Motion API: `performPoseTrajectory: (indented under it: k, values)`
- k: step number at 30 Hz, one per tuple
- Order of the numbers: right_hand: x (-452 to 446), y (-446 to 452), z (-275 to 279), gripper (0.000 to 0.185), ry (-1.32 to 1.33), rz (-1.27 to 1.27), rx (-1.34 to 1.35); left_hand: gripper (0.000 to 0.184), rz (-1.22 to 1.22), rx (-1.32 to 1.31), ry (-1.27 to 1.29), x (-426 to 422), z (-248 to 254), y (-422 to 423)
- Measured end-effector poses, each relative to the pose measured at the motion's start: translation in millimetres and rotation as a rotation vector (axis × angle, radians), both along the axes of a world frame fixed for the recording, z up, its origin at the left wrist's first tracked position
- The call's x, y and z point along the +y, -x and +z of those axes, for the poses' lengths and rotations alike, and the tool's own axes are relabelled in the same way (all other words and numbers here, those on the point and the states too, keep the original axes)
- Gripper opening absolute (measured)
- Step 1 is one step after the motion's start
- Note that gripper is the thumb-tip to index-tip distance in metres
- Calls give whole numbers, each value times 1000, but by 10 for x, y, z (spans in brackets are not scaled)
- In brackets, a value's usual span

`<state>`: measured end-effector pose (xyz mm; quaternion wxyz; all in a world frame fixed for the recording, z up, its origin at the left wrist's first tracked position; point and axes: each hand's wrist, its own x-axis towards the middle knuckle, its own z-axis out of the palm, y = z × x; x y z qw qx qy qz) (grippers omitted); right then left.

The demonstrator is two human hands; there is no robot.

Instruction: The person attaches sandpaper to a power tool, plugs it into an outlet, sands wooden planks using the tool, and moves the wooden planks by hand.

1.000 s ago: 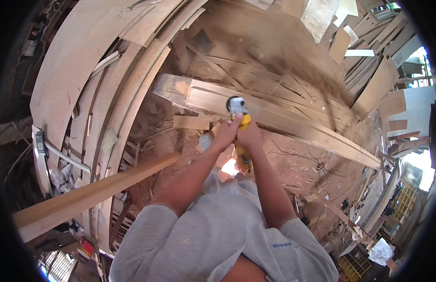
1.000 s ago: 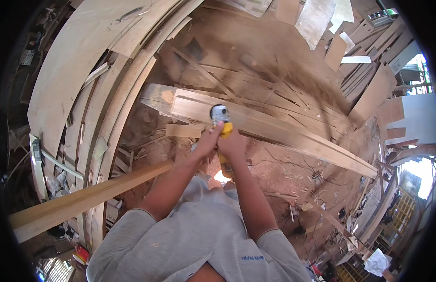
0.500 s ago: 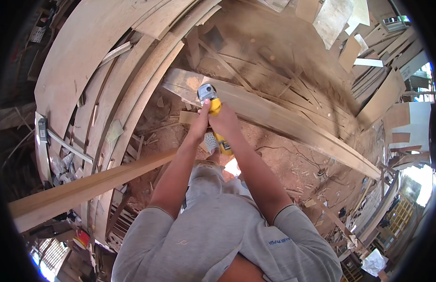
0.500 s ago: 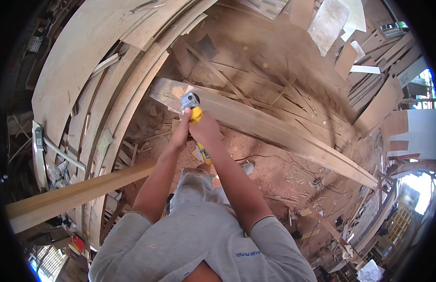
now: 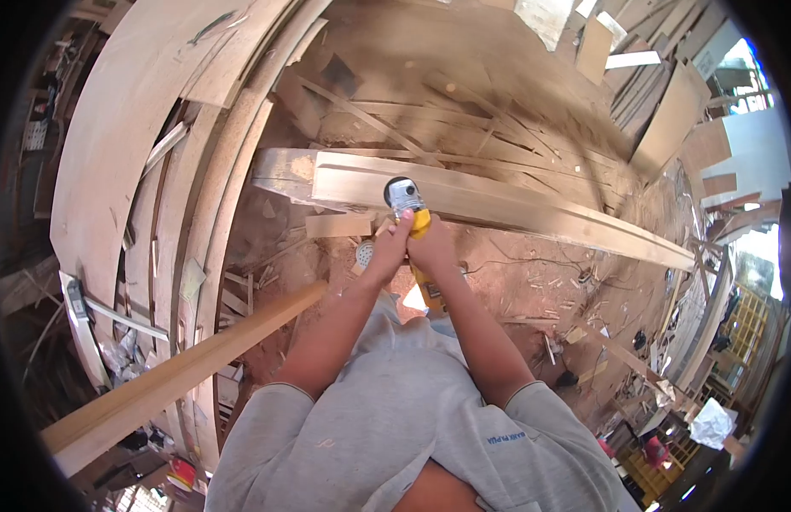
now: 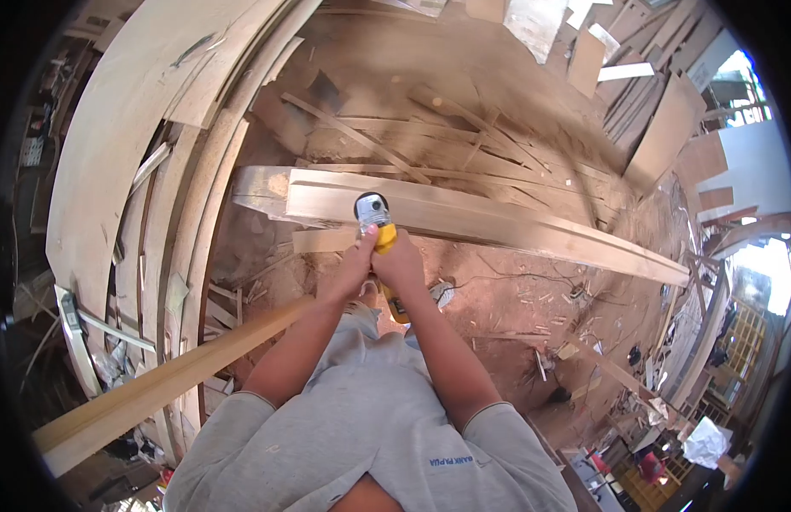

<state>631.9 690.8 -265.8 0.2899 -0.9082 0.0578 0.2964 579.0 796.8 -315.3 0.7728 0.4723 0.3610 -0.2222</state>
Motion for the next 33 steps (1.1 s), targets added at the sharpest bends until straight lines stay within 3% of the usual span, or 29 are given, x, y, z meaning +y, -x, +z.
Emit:
performPoseTrajectory:
  k: [10, 17, 25, 28, 33]
  values:
    - [-1377, -42, 98, 58, 40, -237, -5, 71, -228, -67, 57, -1309, -31, -292]
    - [-2451, -204, 135, 66, -3, -329, 27, 73, -328, -95, 151, -2282, 123, -547]
    - [-3684, -367, 269, 66, -23, -409, -8, 79, -389, -115, 54, -3530, 312, -815]
    - [-4075, -437, 341, 55, -37, -449, -59, 85, -489, -108, -5, -3961, 255, -948]
    - [-4491, -624, 272, 68, -36, -446, -37, 88, -478, -128, 18, -4304, 433, -1124]
